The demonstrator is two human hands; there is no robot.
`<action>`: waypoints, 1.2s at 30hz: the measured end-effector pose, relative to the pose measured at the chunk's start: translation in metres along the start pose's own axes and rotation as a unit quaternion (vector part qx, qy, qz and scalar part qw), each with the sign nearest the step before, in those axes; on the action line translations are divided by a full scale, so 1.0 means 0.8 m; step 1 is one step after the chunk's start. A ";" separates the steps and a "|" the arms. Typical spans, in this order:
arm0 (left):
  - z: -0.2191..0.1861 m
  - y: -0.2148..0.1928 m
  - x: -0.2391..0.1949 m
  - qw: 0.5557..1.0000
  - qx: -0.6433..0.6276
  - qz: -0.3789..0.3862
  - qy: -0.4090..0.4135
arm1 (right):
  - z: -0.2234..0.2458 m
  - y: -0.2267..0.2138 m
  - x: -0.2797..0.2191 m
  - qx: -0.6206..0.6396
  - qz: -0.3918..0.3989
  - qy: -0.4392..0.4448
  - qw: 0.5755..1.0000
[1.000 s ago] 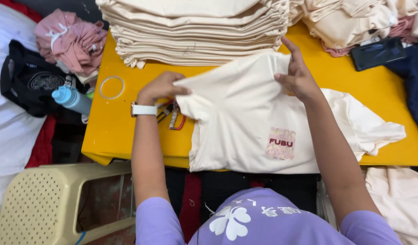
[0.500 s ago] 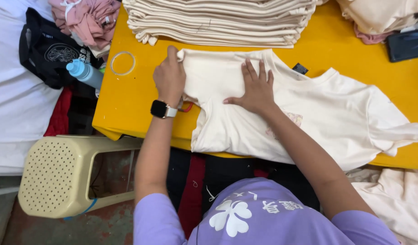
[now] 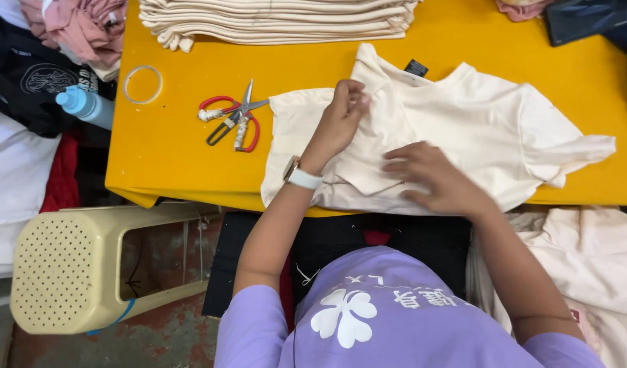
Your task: The person trims loose threads and tags from a cream-colored sweatshirt using a seam ripper and scissors. They work on the collar area and the sleeve cuff, cutting away excess fabric and threads before folding the garment.
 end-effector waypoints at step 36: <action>-0.014 0.007 -0.219 0.935 -0.317 -0.161 0.001 | -0.171 0.068 -0.128 0.597 -0.329 0.209 0.701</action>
Point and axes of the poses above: each hand's wrist, its own x-axis towards the middle knuckle, its own y-axis out of the palm, z = x × y, the point moved 10 cm from there along x, towards the middle knuckle, and after that the axes turned 4 degrees about -y, right-handed, at the moved point
